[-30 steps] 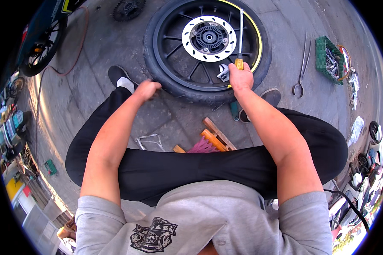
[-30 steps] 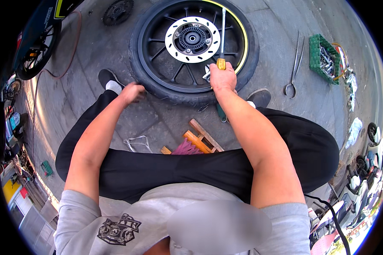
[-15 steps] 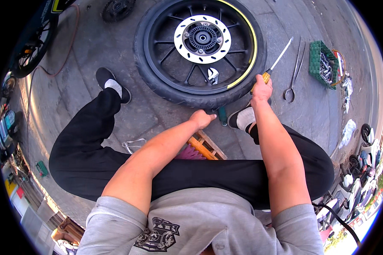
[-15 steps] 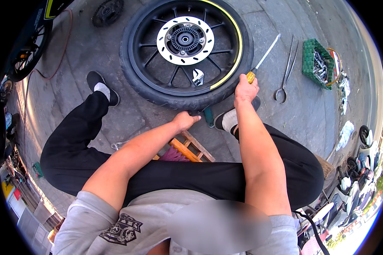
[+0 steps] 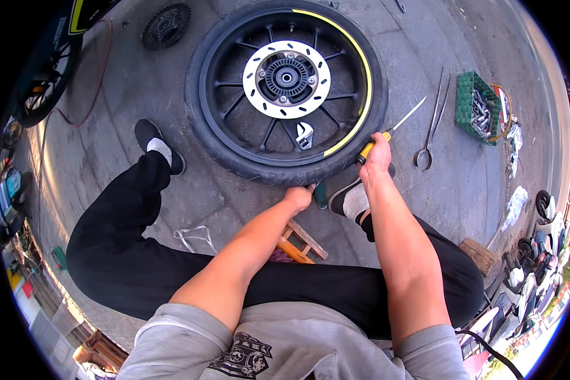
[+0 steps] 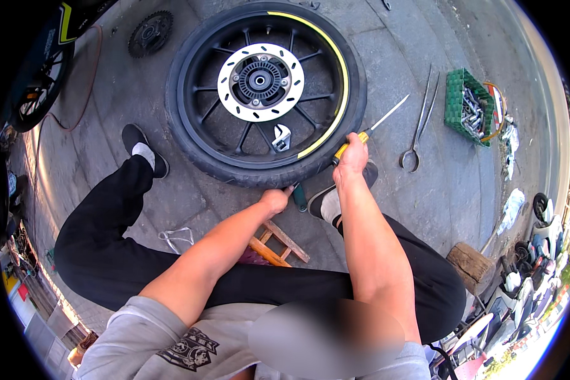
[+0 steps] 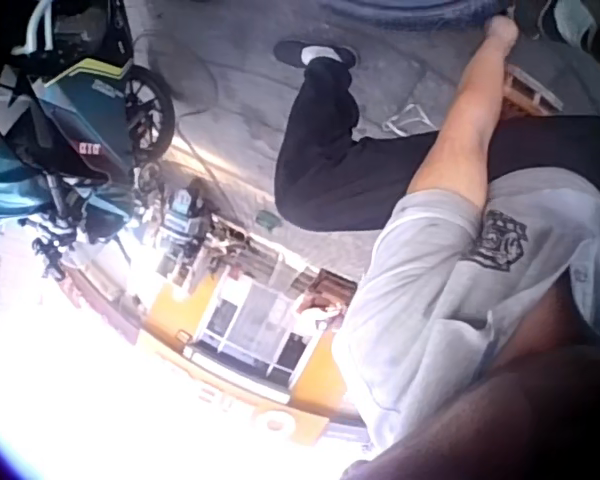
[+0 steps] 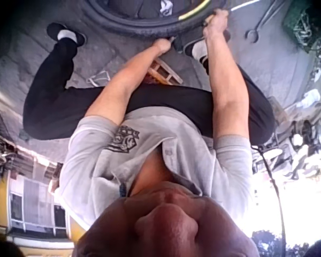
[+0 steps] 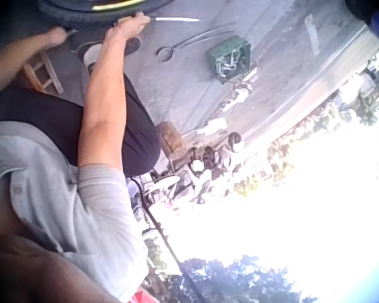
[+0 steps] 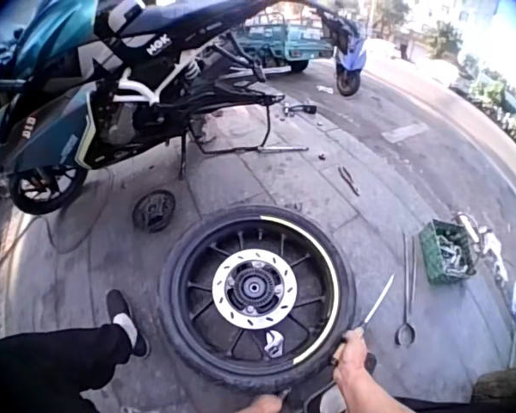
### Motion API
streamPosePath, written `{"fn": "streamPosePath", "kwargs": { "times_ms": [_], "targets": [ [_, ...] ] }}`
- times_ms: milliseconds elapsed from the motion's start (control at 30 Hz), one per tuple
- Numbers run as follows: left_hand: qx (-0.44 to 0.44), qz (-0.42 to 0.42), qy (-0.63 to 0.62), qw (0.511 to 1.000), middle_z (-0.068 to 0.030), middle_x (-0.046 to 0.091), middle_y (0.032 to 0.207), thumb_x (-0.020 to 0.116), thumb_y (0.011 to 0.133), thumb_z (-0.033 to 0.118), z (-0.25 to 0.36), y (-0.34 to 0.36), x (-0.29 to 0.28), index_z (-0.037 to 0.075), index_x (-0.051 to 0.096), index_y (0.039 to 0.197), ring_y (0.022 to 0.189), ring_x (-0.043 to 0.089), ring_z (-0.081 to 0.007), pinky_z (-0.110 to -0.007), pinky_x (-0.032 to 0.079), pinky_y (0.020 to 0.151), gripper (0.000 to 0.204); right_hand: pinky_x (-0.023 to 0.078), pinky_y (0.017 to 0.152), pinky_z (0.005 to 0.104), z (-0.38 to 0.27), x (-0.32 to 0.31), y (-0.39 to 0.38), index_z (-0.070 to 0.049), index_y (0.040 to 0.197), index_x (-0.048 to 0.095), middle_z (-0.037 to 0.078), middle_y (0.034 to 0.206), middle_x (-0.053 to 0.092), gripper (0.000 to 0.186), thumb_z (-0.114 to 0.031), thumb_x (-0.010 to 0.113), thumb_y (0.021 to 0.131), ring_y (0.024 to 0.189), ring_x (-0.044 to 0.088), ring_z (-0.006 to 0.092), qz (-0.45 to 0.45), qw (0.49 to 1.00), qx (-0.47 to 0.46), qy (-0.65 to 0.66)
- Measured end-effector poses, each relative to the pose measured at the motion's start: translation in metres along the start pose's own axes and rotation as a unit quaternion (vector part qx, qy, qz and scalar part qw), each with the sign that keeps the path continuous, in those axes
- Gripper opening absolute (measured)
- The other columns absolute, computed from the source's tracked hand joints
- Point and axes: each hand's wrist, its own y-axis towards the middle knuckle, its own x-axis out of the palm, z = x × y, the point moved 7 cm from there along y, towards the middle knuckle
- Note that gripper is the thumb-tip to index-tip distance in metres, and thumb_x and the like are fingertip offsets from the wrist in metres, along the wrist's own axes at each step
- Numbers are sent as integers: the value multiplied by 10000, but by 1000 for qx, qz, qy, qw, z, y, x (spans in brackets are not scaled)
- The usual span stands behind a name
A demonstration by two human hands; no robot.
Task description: The person removes a tire from a motorcycle wheel rim by prying the rubber edge over the metal rim using a screwdriver and a pry bar while sitting on the ground.
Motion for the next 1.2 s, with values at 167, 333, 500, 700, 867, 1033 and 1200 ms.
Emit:
{"fn": "streamPosePath", "kwargs": {
  "times_ms": [167, 333, 500, 700, 867, 1033, 1200],
  "targets": [
    [2, -146, 96, 985, -234, 630, 1524, 498, 1147, 469, 16, -17, -2, 28, 593, 1529, 1392, 594, -342, -395, 416, 1187, 592, 573, 838, 427, 0, -17, -6, -13, 1266, 640, 111, 1082, 662, 400, -212, 669, 920, 965, 674, 250, 10, 999, 32, 14],
    [-18, -285, -88, 954, -43, 525, 923, 541, 1149, 419, 20, -48, -12, 39, 584, 1427, 791, 496, -193, -365, 421, 717, 472, 551, 816, 567, -4, -16, -14, -96, 1240, 600, 114, 1118, 674, 364, -291, 631, 934, 965, 694, 300, -9, 999, 48, 2],
    [25, -537, -171, 826, 68, 387, 734, 680, 1099, 396, 84, -162, 29, 69, 599, 1226, 619, 384, -82, -284, 358, 589, 360, 578, 729, 462, -28, -25, -15, -41, 1261, 636, 104, 1014, 663, 408, -230, 667, 900, 866, 684, 256, 13, 1000, -1, 13],
    [-32, -443, -255, 859, 51, 386, 626, 665, 992, 263, 118, -171, 6, 105, 641, 883, 514, 326, -105, -314, 273, 502, 194, 539, 899, 411, -66, -7, -28, -8, 1232, 678, 121, 1087, 707, 424, -276, 711, 904, 977, 692, 264, -44, 987, -86, -126],
    [2, -305, 61, 950, 12, 515, 648, 660, 922, 246, 130, -212, -150, 75, 677, 758, 534, 458, -113, -323, 354, 512, 237, 571, 845, 425, -83, 21, -73, 2, 1222, 652, 146, 1044, 720, 388, -257, 696, 937, 925, 731, 276, 16, 950, -205, -235],
    [170, -119, 295, 933, -96, 691, 738, 648, 884, 276, 181, -282, -304, -17, 767, 899, 710, 676, -214, -396, 536, 698, 317, 541, 534, 361, -110, 64, -149, -19, 1139, 569, 81, 822, 680, 298, -217, 683, 948, 600, 668, 173, -180, 928, -214, -246],
    [325, 87, 160, 928, -126, 798, 918, 675, 874, 215, 190, -284, -415, -33, 822, 1036, 908, 745, -237, -362, 562, 882, 331, 587, 822, 442, -133, 108, -230, 55, 1400, 569, 230, 1026, 769, 580, -294, 654, 945, 922, 771, 349, -230, 767, -327, -502]
  ]
}}
